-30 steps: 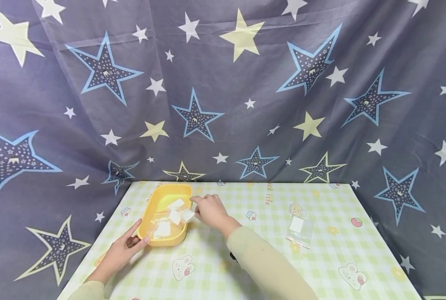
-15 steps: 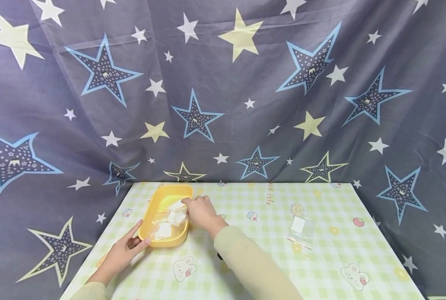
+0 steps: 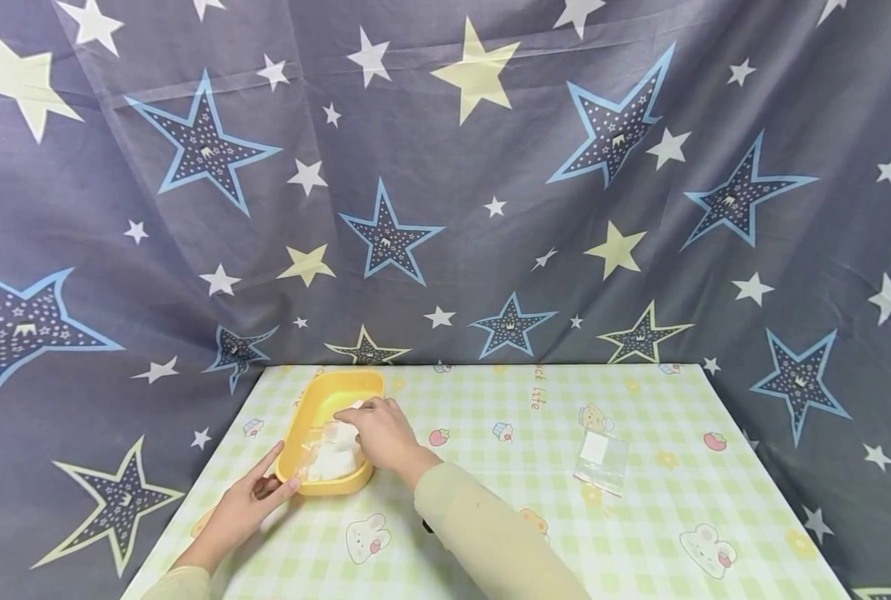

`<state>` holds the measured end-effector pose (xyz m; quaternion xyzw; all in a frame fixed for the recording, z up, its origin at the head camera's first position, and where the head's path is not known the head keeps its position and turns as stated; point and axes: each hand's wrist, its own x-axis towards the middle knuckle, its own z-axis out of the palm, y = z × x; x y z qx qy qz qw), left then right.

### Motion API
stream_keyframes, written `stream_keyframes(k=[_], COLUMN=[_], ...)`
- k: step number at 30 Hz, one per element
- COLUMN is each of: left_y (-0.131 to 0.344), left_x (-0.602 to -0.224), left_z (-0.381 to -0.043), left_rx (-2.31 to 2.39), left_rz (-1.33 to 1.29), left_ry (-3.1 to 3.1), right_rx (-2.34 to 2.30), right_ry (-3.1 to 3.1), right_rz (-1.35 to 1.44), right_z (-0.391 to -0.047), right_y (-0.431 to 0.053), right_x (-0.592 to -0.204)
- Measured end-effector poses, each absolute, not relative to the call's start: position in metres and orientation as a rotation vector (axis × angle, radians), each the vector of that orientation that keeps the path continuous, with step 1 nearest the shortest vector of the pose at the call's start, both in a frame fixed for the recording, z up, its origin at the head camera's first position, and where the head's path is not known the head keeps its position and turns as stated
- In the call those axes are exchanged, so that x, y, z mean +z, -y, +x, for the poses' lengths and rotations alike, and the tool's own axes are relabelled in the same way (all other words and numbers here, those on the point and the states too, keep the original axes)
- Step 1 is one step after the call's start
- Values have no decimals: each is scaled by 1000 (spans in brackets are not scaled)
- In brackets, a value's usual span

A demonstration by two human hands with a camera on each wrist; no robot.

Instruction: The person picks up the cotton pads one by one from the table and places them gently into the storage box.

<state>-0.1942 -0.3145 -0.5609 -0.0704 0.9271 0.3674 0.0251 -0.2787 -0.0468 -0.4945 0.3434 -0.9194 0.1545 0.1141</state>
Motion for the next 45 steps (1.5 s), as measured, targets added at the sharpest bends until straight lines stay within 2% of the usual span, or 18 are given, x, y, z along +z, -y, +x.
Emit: stream_keyframes(k=[18, 25, 33, 45], left_y=[313, 314, 313, 313], left_x=[-561, -562, -562, -561], left_z=[-194, -195, -195, -194], left_rx=[1116, 1128, 1121, 1117], left_rz=[-235, -232, -237, -236], left_ry=[-2864, -2864, -2860, -2858], right_rx=[515, 555, 672, 841], right_ry=[2707, 2725, 2726, 2805], right_rz=[981, 956, 811, 321], right_z=[-283, -286, -295, -279], right_y=[20, -9, -84, -250], right_x=[-498, -500, -515, -537])
